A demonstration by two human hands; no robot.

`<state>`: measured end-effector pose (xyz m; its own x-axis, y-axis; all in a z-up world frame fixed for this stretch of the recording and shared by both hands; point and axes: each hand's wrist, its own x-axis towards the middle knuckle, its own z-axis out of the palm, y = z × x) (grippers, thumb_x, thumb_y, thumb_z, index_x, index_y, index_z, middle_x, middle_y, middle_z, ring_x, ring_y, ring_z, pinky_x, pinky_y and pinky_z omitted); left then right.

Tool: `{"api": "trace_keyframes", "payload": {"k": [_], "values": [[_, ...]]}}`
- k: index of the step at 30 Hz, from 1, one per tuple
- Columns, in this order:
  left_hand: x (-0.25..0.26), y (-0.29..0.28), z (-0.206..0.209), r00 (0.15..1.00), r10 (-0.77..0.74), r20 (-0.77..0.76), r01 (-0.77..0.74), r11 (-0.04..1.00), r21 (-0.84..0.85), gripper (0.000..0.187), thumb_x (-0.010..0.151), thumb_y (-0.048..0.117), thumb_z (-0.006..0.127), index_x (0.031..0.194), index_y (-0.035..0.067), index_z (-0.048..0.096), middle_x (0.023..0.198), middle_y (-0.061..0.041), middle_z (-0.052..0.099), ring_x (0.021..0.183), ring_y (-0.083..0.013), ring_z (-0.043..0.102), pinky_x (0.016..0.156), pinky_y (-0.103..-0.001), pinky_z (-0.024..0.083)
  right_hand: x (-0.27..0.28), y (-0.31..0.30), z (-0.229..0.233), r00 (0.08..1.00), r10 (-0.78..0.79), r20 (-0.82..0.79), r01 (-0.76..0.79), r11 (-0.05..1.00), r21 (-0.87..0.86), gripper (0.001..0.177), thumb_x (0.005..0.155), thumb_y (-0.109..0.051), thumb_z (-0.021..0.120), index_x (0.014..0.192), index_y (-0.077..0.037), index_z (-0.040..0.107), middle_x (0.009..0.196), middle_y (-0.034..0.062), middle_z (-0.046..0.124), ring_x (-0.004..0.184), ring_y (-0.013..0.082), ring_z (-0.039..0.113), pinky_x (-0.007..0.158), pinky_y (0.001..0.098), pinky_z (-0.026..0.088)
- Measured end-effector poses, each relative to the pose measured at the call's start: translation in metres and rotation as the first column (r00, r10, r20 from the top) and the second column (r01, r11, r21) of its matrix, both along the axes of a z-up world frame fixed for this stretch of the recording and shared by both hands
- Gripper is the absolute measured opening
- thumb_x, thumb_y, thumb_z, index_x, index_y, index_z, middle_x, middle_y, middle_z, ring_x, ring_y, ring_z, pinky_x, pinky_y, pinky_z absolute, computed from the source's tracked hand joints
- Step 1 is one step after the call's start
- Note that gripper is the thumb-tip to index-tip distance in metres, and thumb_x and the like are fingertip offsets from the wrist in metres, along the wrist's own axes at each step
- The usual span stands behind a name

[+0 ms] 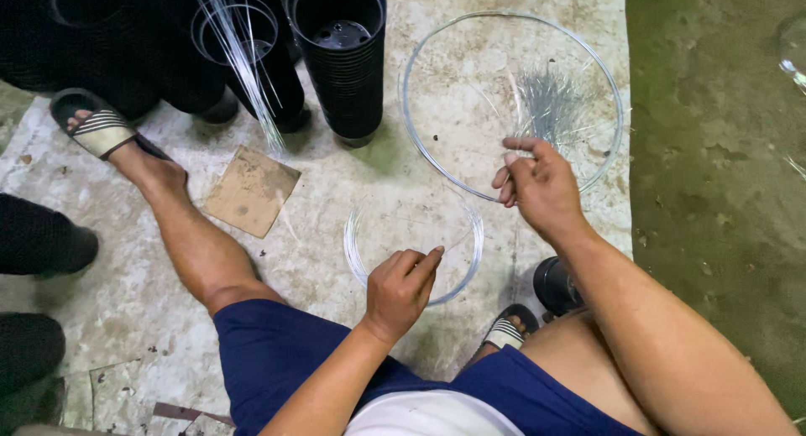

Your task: The person sits on the floor and repeatedly cuts thin wire segments using pliers. They hold the wire with one hand, cut it with the pliers, and place the cut pieces into a glass bowl. The process is repeated multiple times.

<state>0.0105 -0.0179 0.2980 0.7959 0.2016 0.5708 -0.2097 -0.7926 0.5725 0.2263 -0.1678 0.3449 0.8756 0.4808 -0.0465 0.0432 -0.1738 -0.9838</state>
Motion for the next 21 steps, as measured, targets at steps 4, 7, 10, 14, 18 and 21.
{"api": "trace_keyframes", "payload": {"k": [4,7,10,14,18,21], "values": [[-0.016,0.022,0.003,0.976,0.201,0.078,-0.208,0.973,0.096,0.026,0.081,0.005,0.077,0.106,0.008,0.075,0.106,-0.008,0.066,0.106,-0.0292,0.061,0.090,-0.047,0.049,0.002,-0.008,0.017,0.990,-0.025,0.142,0.024,1.000,0.002,0.031,0.109,-0.009,0.049,0.137,0.001,0.055,0.077,0.0067,0.065,0.061,0.0104,0.058,0.056,0.0252,0.049],[-0.029,0.042,0.001,0.899,0.424,0.115,-0.437,0.888,0.143,0.028,0.077,0.006,0.075,0.105,0.010,0.074,0.127,-0.013,0.059,0.129,-0.0355,0.050,0.103,-0.057,0.043,-0.003,-0.015,0.031,0.984,-0.027,0.177,0.024,1.000,0.018,0.033,0.111,-0.009,0.047,0.142,0.000,0.055,0.076,0.0052,0.062,0.062,0.0095,0.056,0.058,0.0250,0.049],[-0.033,0.056,-0.005,0.848,0.516,0.121,-0.494,0.852,-0.174,0.042,0.083,0.002,0.065,0.124,0.005,0.058,0.150,-0.021,0.043,0.144,-0.0410,0.039,0.111,-0.053,0.043,-0.006,-0.018,0.042,0.982,0.009,0.186,-0.016,0.999,0.036,0.035,0.111,-0.009,0.047,0.144,0.000,0.055,0.075,0.0034,0.060,0.062,0.0087,0.056,0.059,0.0245,0.049],[-0.029,0.065,-0.009,0.928,0.371,0.021,-0.116,0.341,-0.933,0.055,0.094,0.009,0.046,0.148,0.007,0.036,0.149,-0.018,0.045,0.130,-0.0394,0.056,0.103,-0.045,0.053,-0.012,-0.019,0.051,0.974,0.043,0.224,-0.037,0.999,-0.029,0.037,0.109,-0.010,0.048,0.145,-0.002,0.056,0.074,0.0013,0.059,0.062,0.0076,0.053,0.058,0.0237,0.047],[-0.033,0.081,0.002,0.940,0.332,-0.071,-0.012,-0.176,-0.984,0.042,0.106,0.028,0.040,0.142,0.007,0.046,0.127,-0.017,0.061,0.100,-0.0301,0.067,0.085,-0.040,0.056,-0.015,-0.019,0.056,0.960,0.030,0.279,0.024,0.982,-0.187,0.035,0.105,-0.012,0.053,0.138,-0.006,0.062,0.069,0.0007,0.060,0.058,0.0073,0.052,0.053,0.0245,0.044],[-0.034,0.086,0.005,0.942,0.331,-0.052,0.021,-0.213,-0.977,0.042,0.107,0.028,0.046,0.142,0.005,0.052,0.113,-0.010,0.063,0.089,-0.0213,0.062,0.079,-0.033,0.053,-0.014,-0.017,0.056,0.926,0.037,0.377,0.074,0.958,-0.276,0.033,0.103,-0.012,0.055,0.134,-0.005,0.065,0.065,0.0021,0.061,0.057,0.0077,0.052,0.053,0.0260,0.044]]}}
